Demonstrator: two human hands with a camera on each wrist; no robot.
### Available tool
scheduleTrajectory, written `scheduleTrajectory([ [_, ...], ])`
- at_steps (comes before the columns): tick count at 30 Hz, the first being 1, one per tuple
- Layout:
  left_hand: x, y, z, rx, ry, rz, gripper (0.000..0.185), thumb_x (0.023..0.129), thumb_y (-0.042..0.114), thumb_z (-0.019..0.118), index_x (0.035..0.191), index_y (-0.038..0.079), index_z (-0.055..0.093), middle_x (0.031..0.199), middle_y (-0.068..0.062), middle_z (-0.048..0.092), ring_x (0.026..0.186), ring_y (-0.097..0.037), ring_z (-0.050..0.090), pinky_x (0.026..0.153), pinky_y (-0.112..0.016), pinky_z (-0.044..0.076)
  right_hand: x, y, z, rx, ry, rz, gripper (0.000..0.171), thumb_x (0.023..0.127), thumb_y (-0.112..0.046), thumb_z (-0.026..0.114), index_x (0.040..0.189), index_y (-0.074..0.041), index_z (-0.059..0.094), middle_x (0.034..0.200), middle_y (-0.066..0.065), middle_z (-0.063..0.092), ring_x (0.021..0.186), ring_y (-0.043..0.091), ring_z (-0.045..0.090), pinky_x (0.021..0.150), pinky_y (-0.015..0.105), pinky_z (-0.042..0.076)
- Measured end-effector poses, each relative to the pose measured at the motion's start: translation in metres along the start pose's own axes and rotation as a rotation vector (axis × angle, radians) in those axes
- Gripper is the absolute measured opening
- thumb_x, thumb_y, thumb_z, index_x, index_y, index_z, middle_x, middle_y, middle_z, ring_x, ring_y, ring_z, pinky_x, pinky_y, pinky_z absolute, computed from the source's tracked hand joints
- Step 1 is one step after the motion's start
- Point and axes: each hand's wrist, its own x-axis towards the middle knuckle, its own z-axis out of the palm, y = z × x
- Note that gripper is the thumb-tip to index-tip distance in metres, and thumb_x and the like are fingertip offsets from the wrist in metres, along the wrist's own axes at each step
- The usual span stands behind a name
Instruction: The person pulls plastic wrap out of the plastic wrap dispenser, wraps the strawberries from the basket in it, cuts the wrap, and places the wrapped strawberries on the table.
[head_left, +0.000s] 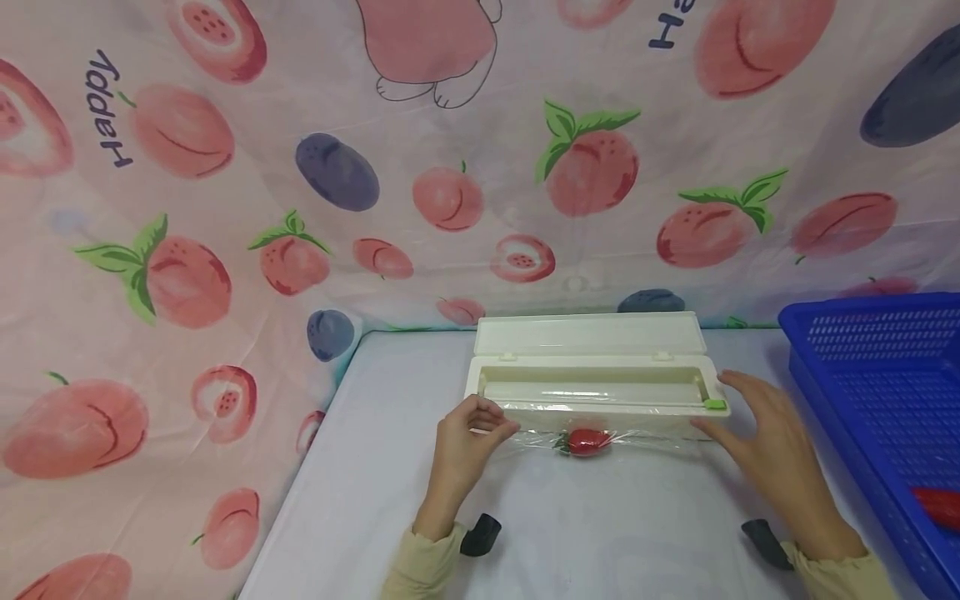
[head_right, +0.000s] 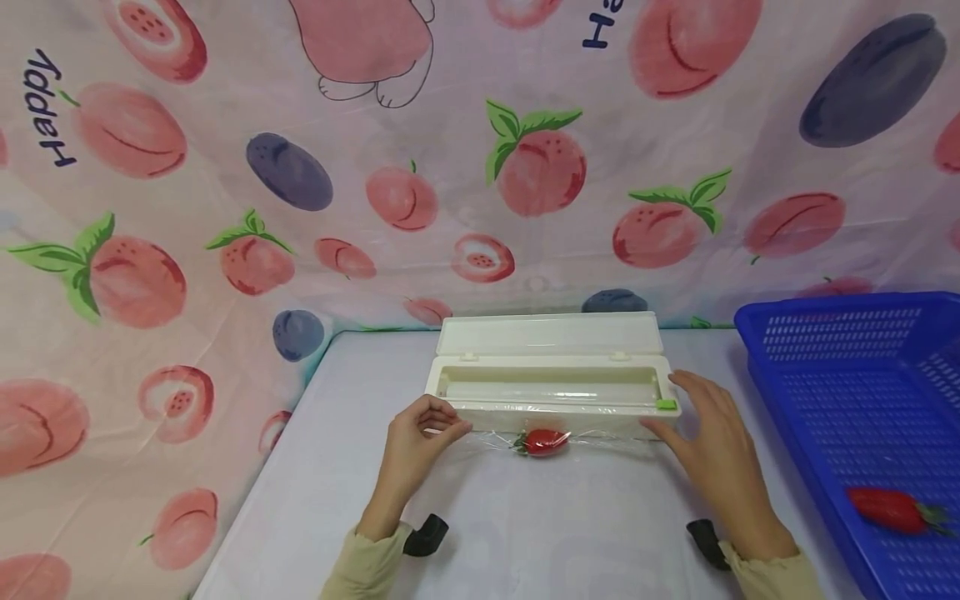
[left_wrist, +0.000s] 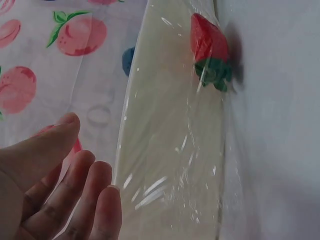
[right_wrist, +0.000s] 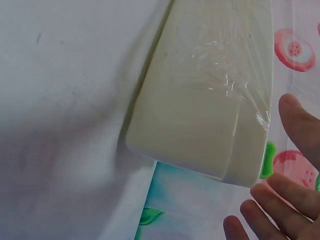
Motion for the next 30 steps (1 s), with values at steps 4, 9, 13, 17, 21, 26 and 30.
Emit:
scheduleTrajectory([
  [4,0.003,0.005,0.01,-0.011,-0.037,0.023,0.023,0.078,0.017,0.085,0.09,0.008,0.067,0.087,-0.004,0.071,0.082,-0.016,0.069,0.072,-0.021,0.057,0.003,0.004,0.001,0.027,-0.052,0.005,0.072,0.08,-0.02,0.084,0.138,0.005,0.051,0.14,0.03,0.05,0.129,0.052,0.043,0.108,0.064,0.029],
  [9,0.006,0.014,0.023,0.012,-0.097,0.053,0.022,0.081,0.017,0.083,0.094,0.007,0.069,0.088,-0.002,0.072,0.082,-0.011,0.068,0.072,-0.022,0.057,0.004,0.009,0.003,0.049,-0.125,0.04,0.078,0.084,-0.026,0.081,0.146,0.004,0.043,0.147,0.03,0.043,0.134,0.053,0.038,0.105,0.068,0.03],
  [13,0.009,0.022,0.036,0.022,-0.15,0.091,0.021,0.082,0.015,0.082,0.098,0.007,0.07,0.089,-0.001,0.072,0.081,-0.007,0.066,0.072,-0.022,0.057,0.004,0.011,0.005,0.038,-0.139,0.059,0.078,0.085,-0.028,0.08,0.146,0.004,0.043,0.147,0.029,0.043,0.133,0.053,0.04,0.102,0.068,0.032],
  [17,0.011,0.029,0.05,0.008,-0.184,0.115,0.022,0.081,0.014,0.083,0.098,0.008,0.071,0.088,0.001,0.072,0.081,-0.004,0.066,0.072,-0.022,0.057,0.004,0.013,0.007,0.032,-0.133,0.05,0.076,0.083,-0.027,0.081,0.142,0.007,0.047,0.147,0.028,0.045,0.131,0.052,0.042,0.103,0.066,0.034],
  [21,0.014,0.037,0.065,-0.021,-0.213,0.13,0.022,0.079,0.013,0.084,0.097,0.007,0.071,0.087,0.0,0.072,0.078,-0.001,0.065,0.072,-0.02,0.057,0.004,0.014,0.007,0.032,-0.122,0.04,0.073,0.083,-0.026,0.081,0.139,0.008,0.05,0.146,0.026,0.047,0.131,0.051,0.044,0.101,0.065,0.036],
  [26,0.018,0.046,0.083,-0.017,-0.247,0.139,0.022,0.08,0.014,0.084,0.097,0.007,0.072,0.086,0.002,0.073,0.074,0.003,0.064,0.071,-0.016,0.055,0.005,0.015,0.007,0.026,-0.115,0.044,0.072,0.081,-0.027,0.082,0.138,0.007,0.052,0.146,0.023,0.048,0.13,0.05,0.046,0.1,0.063,0.037],
  [30,0.02,0.054,0.099,0.004,-0.279,0.17,0.021,0.081,0.017,0.083,0.098,0.007,0.072,0.084,0.003,0.073,0.071,0.005,0.063,0.067,-0.012,0.053,0.005,0.016,0.006,0.013,-0.103,0.045,0.073,0.08,-0.027,0.084,0.138,0.005,0.053,0.145,0.021,0.05,0.127,0.05,0.049,0.097,0.061,0.04],
])
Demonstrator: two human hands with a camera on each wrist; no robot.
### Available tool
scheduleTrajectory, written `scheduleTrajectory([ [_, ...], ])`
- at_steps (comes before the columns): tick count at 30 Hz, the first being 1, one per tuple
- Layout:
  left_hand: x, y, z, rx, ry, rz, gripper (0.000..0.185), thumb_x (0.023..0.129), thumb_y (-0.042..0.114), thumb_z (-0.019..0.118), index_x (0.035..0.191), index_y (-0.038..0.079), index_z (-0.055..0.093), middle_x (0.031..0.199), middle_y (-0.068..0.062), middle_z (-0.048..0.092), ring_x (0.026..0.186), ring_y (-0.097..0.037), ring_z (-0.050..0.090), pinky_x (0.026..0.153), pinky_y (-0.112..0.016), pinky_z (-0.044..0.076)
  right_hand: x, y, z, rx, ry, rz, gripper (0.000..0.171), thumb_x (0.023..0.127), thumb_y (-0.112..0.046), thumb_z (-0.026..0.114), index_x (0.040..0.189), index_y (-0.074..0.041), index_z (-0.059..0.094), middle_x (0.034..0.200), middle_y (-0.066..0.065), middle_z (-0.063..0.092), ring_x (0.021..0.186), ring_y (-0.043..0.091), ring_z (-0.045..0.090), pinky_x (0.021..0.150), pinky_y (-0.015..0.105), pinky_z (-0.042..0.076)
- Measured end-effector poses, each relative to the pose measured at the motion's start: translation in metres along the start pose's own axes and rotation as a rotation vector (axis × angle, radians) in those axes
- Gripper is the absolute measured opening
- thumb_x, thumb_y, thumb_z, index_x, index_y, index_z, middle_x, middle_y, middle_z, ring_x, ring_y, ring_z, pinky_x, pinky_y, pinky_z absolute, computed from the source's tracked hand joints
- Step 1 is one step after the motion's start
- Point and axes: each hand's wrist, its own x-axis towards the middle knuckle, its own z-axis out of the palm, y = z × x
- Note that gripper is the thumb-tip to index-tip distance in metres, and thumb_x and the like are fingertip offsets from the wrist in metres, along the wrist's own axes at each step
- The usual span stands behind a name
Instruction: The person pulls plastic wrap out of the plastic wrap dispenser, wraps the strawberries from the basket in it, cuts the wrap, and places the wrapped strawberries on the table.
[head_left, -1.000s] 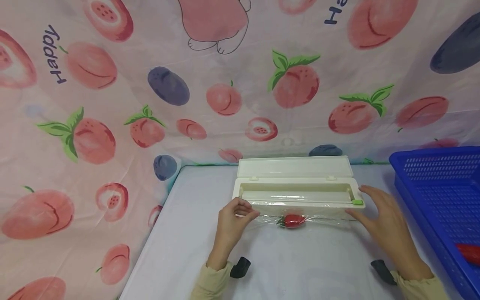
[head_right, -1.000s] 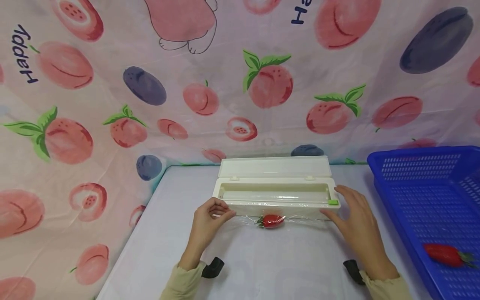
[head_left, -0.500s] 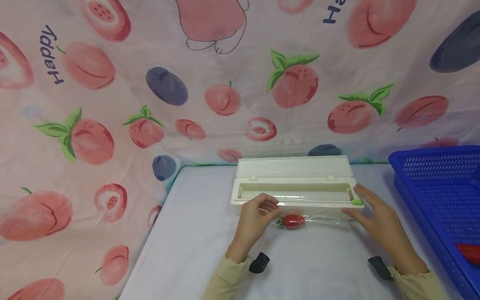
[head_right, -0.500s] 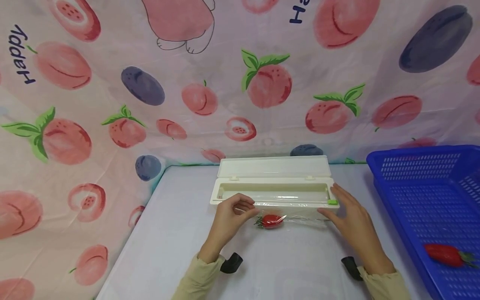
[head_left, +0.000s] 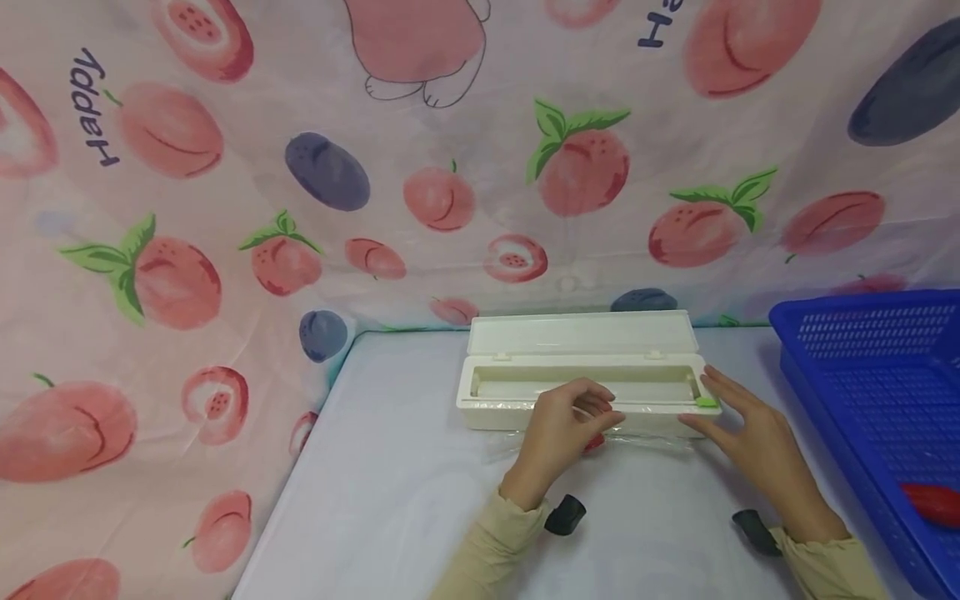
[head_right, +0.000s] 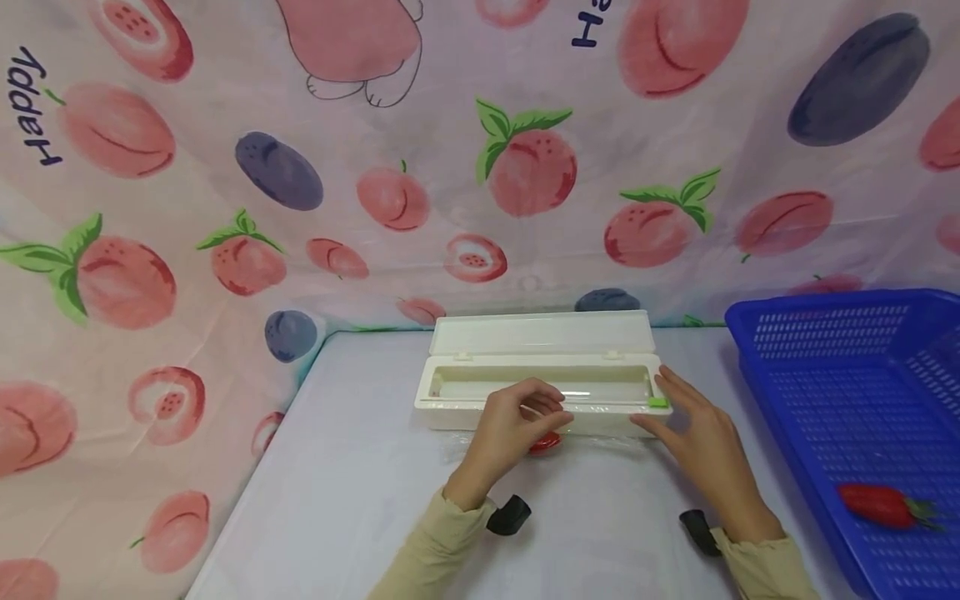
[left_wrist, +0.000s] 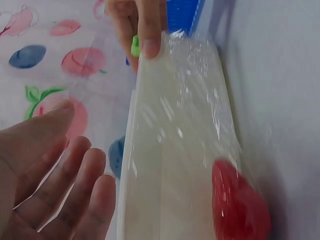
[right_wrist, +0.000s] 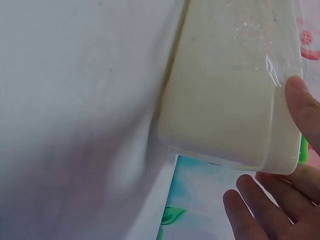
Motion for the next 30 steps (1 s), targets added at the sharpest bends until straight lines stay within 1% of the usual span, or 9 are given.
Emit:
scheduleTrajectory([
  [5,0.01,0.007,0.017,0.057,-0.035,0.057,0.021,0.084,0.02,0.081,0.099,0.008,0.073,0.084,0.003,0.073,0.071,0.008,0.061,0.066,-0.008,0.05,0.002,0.0,0.0,-0.001,0.012,-0.011,0.072,0.079,-0.026,0.084,0.138,0.002,0.054,0.145,0.019,0.05,0.125,0.049,0.051,0.092,0.058,0.042],
  [10,0.017,0.013,0.033,0.172,-0.069,0.115,0.02,0.086,0.025,0.078,0.102,0.014,0.074,0.09,0.008,0.073,0.077,0.011,0.059,0.07,-0.004,0.046,0.001,0.001,0.0,-0.007,0.003,-0.003,0.071,0.08,-0.025,0.084,0.138,0.002,0.053,0.145,0.019,0.05,0.124,0.05,0.051,0.09,0.06,0.044],
  [13,0.022,0.015,0.043,0.239,-0.072,0.153,0.02,0.088,0.028,0.077,0.104,0.016,0.074,0.094,0.011,0.073,0.083,0.01,0.06,0.073,-0.002,0.044,0.0,0.002,0.0,-0.013,0.002,-0.009,0.071,0.079,-0.023,0.084,0.138,0.001,0.054,0.145,0.019,0.05,0.123,0.05,0.052,0.089,0.06,0.044],
  [17,0.03,0.019,0.054,0.338,-0.06,0.195,0.022,0.088,0.031,0.076,0.106,0.019,0.076,0.099,0.012,0.074,0.087,0.006,0.062,0.074,0.0,0.04,0.0,0.005,0.0,-0.024,0.026,-0.043,0.068,0.077,-0.018,0.085,0.136,0.0,0.057,0.143,0.017,0.053,0.12,0.048,0.056,0.087,0.054,0.044],
  [21,0.037,0.022,0.064,0.409,-0.066,0.201,0.023,0.088,0.034,0.077,0.107,0.022,0.077,0.103,0.014,0.073,0.089,0.006,0.061,0.074,0.001,0.037,0.0,0.007,-0.001,-0.022,0.034,-0.05,0.066,0.078,-0.017,0.085,0.136,-0.002,0.058,0.143,0.014,0.053,0.119,0.048,0.056,0.089,0.053,0.044],
  [24,0.041,0.023,0.07,0.44,-0.079,0.195,0.024,0.087,0.035,0.077,0.109,0.023,0.077,0.105,0.015,0.073,0.092,0.006,0.061,0.076,0.001,0.038,0.0,0.008,-0.001,-0.018,0.022,-0.039,0.065,0.08,-0.017,0.083,0.137,-0.003,0.057,0.143,0.013,0.053,0.12,0.048,0.056,0.09,0.055,0.043],
  [27,0.044,0.022,0.074,0.462,-0.089,0.203,0.025,0.087,0.036,0.076,0.109,0.024,0.077,0.106,0.016,0.072,0.093,0.007,0.062,0.077,0.0,0.039,0.0,0.008,-0.001,-0.021,0.022,-0.043,0.065,0.079,-0.015,0.084,0.137,-0.003,0.058,0.142,0.013,0.055,0.119,0.048,0.056,0.088,0.055,0.044],
  [30,0.047,0.022,0.079,0.49,-0.096,0.22,0.026,0.088,0.039,0.075,0.109,0.024,0.078,0.104,0.016,0.073,0.091,0.006,0.062,0.075,-0.001,0.04,0.0,0.008,-0.001,-0.027,0.025,-0.046,0.065,0.078,-0.014,0.084,0.136,-0.004,0.058,0.142,0.013,0.055,0.118,0.048,0.057,0.087,0.055,0.044],
])
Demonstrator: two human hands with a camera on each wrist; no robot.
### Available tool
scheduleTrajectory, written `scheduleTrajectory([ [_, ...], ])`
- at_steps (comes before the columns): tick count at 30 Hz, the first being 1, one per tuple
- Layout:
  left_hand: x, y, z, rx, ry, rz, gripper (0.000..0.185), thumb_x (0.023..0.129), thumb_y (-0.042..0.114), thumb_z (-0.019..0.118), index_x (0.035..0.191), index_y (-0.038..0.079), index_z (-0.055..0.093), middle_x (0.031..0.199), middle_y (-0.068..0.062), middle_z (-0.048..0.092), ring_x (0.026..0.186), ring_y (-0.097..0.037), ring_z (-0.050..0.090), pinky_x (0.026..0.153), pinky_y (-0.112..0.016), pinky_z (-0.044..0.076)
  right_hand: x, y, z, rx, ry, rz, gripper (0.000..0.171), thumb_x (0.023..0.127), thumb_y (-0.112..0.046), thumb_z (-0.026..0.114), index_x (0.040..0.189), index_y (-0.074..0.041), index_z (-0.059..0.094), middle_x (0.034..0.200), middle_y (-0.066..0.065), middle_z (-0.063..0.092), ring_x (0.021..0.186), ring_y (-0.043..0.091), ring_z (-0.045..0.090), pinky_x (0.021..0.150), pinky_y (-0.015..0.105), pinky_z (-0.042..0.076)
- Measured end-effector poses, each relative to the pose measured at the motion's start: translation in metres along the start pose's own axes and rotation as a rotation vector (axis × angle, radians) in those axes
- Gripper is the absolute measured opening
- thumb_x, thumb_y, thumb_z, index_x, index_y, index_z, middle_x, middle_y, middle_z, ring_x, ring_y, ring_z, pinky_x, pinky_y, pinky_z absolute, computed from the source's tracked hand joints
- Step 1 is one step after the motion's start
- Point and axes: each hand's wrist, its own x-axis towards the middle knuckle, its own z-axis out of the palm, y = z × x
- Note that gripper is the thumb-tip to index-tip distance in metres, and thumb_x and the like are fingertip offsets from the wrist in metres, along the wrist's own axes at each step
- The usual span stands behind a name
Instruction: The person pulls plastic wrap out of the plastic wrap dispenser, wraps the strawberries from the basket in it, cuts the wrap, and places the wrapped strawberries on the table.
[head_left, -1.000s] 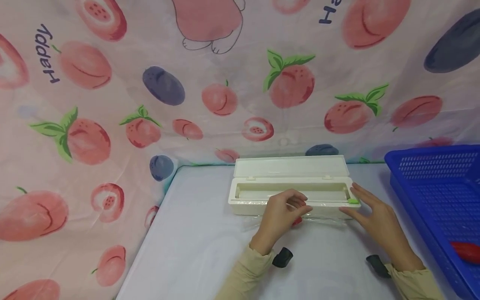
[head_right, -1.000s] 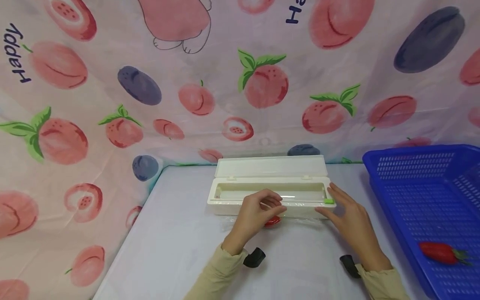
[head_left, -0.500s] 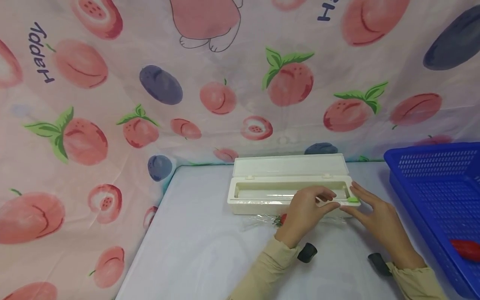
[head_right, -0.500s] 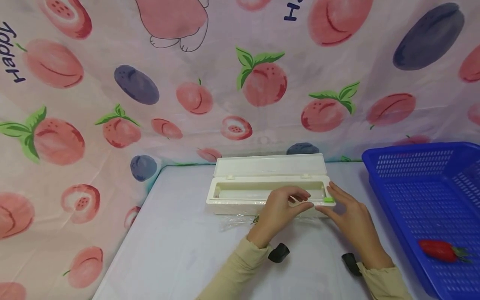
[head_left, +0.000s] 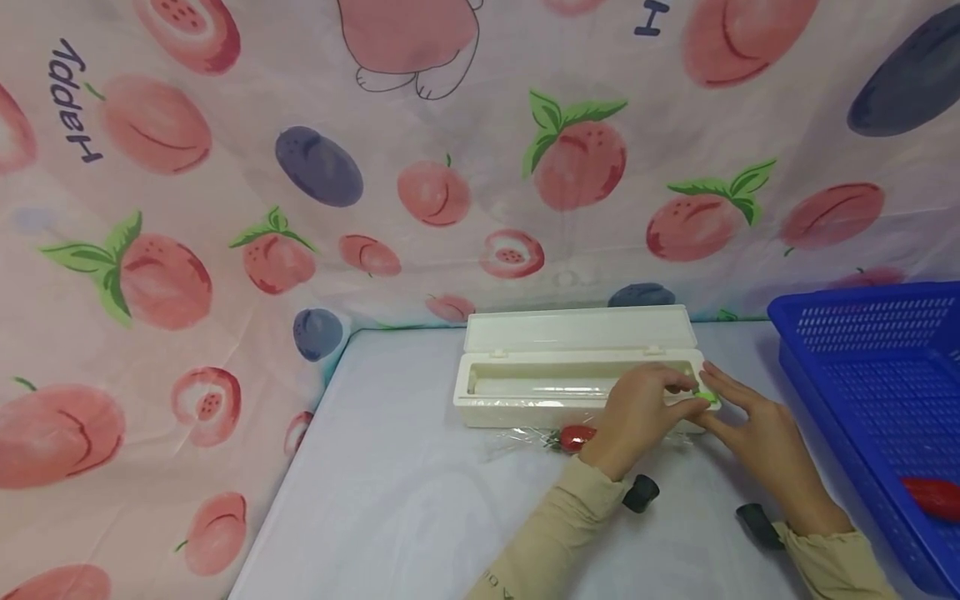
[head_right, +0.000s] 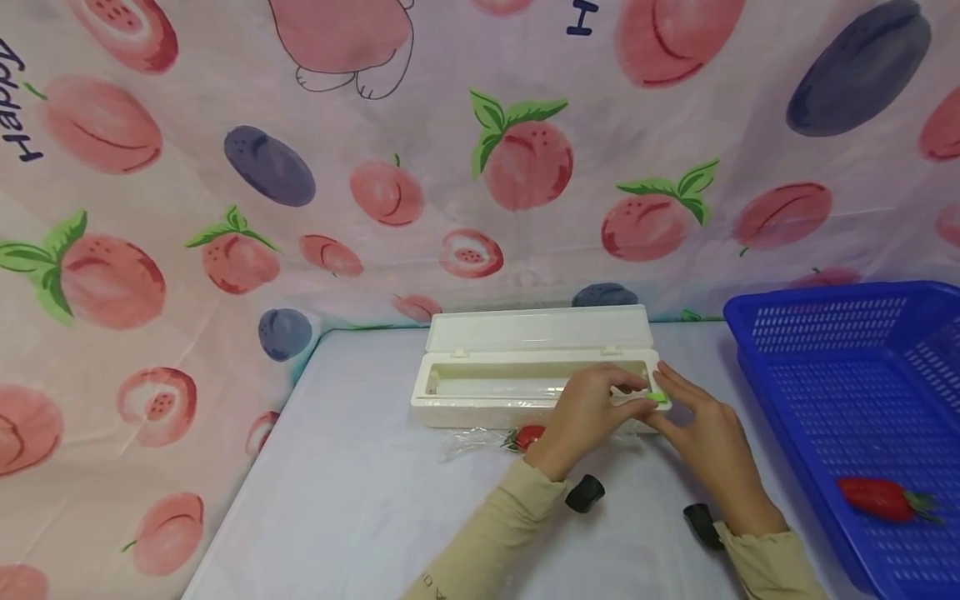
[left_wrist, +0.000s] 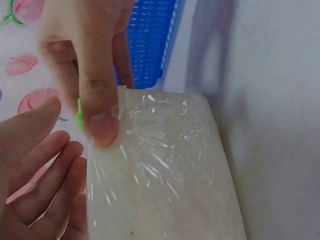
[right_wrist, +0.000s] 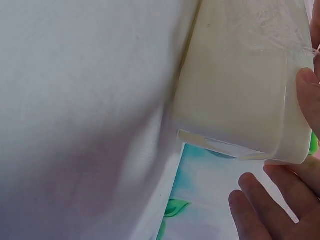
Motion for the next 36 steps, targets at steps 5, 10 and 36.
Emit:
scheduleTrajectory([
  [5,0.005,0.004,0.004,0.05,-0.008,0.014,0.026,0.088,0.041,0.074,0.109,0.027,0.078,0.098,0.018,0.072,0.083,0.009,0.058,0.069,-0.001,0.038,0.001,-0.001,0.0,-0.005,0.002,0.006,0.063,0.078,-0.015,0.085,0.135,-0.006,0.061,0.141,0.011,0.056,0.118,0.046,0.058,0.086,0.055,0.046],
  [10,0.007,0.006,0.009,0.109,0.008,0.029,0.024,0.087,0.041,0.075,0.108,0.029,0.078,0.09,0.019,0.067,0.073,0.01,0.048,0.062,-0.003,0.035,0.002,-0.002,0.0,-0.011,0.0,-0.001,0.059,0.076,-0.015,0.086,0.131,-0.007,0.065,0.14,0.01,0.057,0.116,0.044,0.059,0.084,0.054,0.046],
  [36,-0.003,0.007,0.007,0.258,0.051,0.048,0.013,0.091,0.031,0.072,0.102,0.027,0.078,0.097,0.015,0.068,0.091,0.002,0.059,0.079,-0.007,0.047,-0.001,-0.001,0.001,-0.027,0.032,-0.02,0.064,0.074,-0.014,0.087,0.132,-0.004,0.061,0.138,0.01,0.057,0.116,0.039,0.06,0.083,0.031,0.051],
])
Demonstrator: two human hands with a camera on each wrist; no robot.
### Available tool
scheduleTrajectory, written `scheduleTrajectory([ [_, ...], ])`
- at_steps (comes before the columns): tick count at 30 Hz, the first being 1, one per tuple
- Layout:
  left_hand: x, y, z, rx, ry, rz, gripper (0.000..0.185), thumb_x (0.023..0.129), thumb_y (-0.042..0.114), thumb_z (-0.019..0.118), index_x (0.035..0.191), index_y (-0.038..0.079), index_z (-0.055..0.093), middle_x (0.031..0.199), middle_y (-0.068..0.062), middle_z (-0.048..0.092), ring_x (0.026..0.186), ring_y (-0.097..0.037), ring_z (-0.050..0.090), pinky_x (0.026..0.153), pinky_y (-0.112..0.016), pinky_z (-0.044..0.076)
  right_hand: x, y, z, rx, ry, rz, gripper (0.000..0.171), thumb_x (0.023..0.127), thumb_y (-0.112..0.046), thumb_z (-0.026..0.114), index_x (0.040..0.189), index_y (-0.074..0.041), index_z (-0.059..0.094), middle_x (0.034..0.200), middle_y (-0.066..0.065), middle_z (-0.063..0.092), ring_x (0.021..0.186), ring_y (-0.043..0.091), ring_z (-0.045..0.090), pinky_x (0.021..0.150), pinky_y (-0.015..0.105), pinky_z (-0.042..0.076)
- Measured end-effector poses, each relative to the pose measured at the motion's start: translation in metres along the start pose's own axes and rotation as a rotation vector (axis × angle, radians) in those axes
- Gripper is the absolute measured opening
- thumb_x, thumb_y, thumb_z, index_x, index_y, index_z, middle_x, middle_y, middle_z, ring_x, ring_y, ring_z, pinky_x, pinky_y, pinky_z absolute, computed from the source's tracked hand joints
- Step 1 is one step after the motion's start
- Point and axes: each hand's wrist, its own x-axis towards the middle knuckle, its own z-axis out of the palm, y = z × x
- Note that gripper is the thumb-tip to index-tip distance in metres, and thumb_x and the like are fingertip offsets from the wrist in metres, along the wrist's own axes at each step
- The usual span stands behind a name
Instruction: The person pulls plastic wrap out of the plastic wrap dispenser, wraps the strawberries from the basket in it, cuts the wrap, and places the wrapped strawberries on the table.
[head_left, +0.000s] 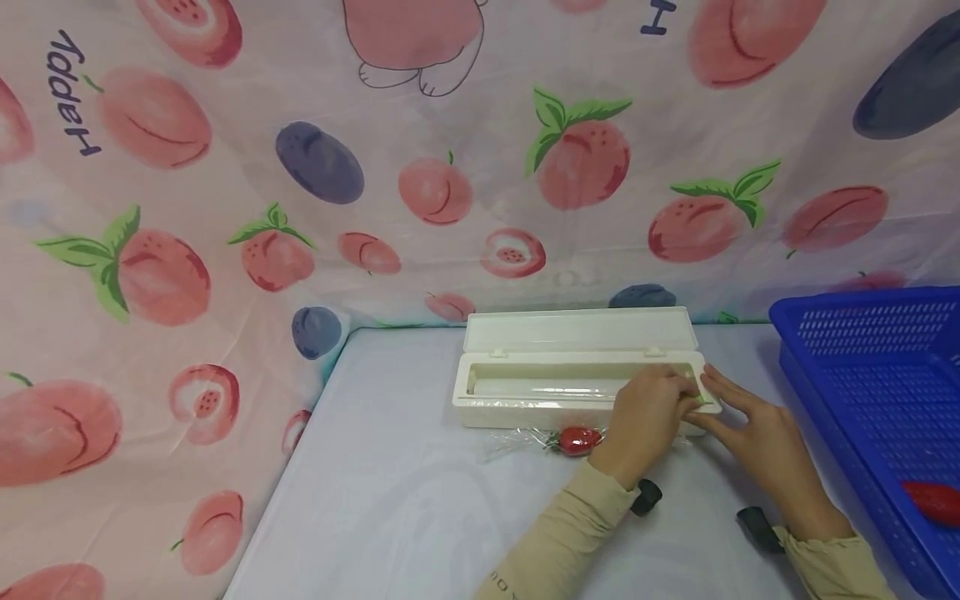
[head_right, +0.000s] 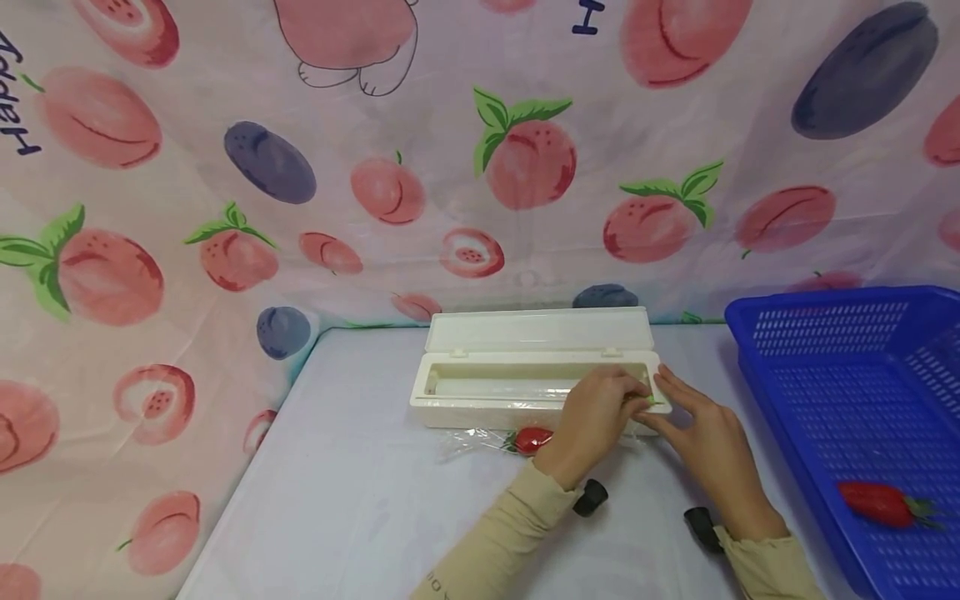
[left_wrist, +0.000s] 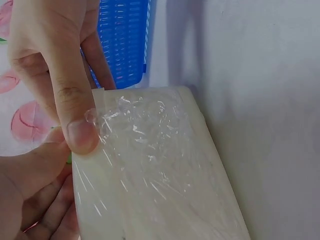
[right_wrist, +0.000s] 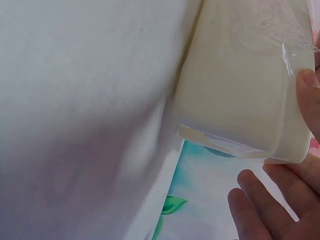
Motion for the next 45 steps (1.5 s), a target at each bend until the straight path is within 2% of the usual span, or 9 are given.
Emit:
scheduleTrajectory([
  [1,-0.001,0.0,0.0,0.001,-0.001,0.002,0.013,0.092,0.031,0.072,0.102,0.026,0.078,0.098,0.014,0.068,0.092,0.002,0.059,0.08,-0.007,0.047,0.0,-0.001,0.0,0.002,-0.003,0.003,0.065,0.074,-0.015,0.087,0.132,-0.003,0.061,0.138,0.011,0.057,0.114,0.042,0.06,0.081,0.04,0.05],
  [3,-0.002,-0.001,0.0,0.004,0.0,0.009,0.014,0.092,0.031,0.071,0.103,0.026,0.078,0.099,0.014,0.068,0.093,0.001,0.059,0.081,-0.008,0.047,0.001,-0.002,0.0,0.0,-0.008,0.006,0.065,0.074,-0.015,0.086,0.132,-0.003,0.061,0.138,0.013,0.057,0.113,0.045,0.06,0.081,0.047,0.047],
  [6,-0.003,-0.003,0.0,0.005,0.005,0.019,0.014,0.093,0.03,0.07,0.104,0.025,0.077,0.1,0.013,0.069,0.095,0.0,0.06,0.082,-0.009,0.048,0.001,-0.003,0.0,-0.005,-0.011,0.0,0.064,0.075,-0.014,0.086,0.133,-0.002,0.061,0.138,0.014,0.057,0.113,0.046,0.061,0.082,0.052,0.046],
  [17,-0.004,-0.006,-0.003,0.037,0.027,0.024,0.014,0.092,0.031,0.07,0.103,0.024,0.078,0.099,0.013,0.069,0.095,0.0,0.06,0.083,-0.009,0.048,0.003,-0.002,0.001,-0.006,-0.005,-0.02,0.063,0.075,-0.016,0.086,0.131,-0.002,0.062,0.138,0.014,0.057,0.112,0.046,0.061,0.082,0.05,0.047],
  [20,-0.005,-0.006,-0.003,0.047,0.034,0.036,0.014,0.091,0.031,0.071,0.101,0.024,0.079,0.097,0.012,0.069,0.092,-0.001,0.06,0.08,-0.008,0.049,0.002,-0.001,0.001,-0.004,0.015,-0.026,0.063,0.072,-0.014,0.088,0.129,-0.001,0.064,0.136,0.014,0.059,0.112,0.044,0.062,0.085,0.031,0.053],
  [23,-0.006,-0.007,-0.004,0.064,0.045,0.051,0.013,0.091,0.03,0.072,0.1,0.023,0.079,0.095,0.011,0.069,0.089,-0.001,0.06,0.076,-0.008,0.048,0.001,0.0,0.001,0.002,0.027,-0.029,0.064,0.071,-0.015,0.088,0.128,-0.001,0.064,0.136,0.014,0.059,0.111,0.044,0.062,0.082,0.028,0.052],
  [25,-0.009,-0.011,-0.006,0.068,0.053,0.052,0.013,0.091,0.03,0.071,0.099,0.023,0.079,0.093,0.011,0.068,0.088,-0.001,0.061,0.075,-0.009,0.048,0.0,0.001,0.001,0.004,0.029,-0.025,0.064,0.072,-0.017,0.088,0.129,-0.001,0.063,0.136,0.013,0.059,0.112,0.044,0.061,0.083,0.033,0.051],
  [28,-0.015,-0.019,-0.01,0.074,0.059,0.031,0.012,0.091,0.03,0.071,0.098,0.023,0.078,0.092,0.011,0.068,0.089,-0.002,0.062,0.075,-0.01,0.049,0.0,0.0,0.001,0.005,0.024,-0.025,0.065,0.073,-0.019,0.087,0.13,-0.001,0.062,0.136,0.013,0.058,0.112,0.045,0.061,0.081,0.049,0.046],
  [45,-0.044,-0.059,-0.029,0.005,0.094,-0.032,0.01,0.088,0.025,0.074,0.094,0.018,0.078,0.092,0.008,0.069,0.092,-0.007,0.063,0.076,-0.011,0.05,-0.002,0.0,0.001,0.044,0.004,0.005,0.064,0.078,-0.026,0.085,0.134,-0.005,0.06,0.139,0.01,0.057,0.117,0.046,0.058,0.09,0.051,0.044],
])
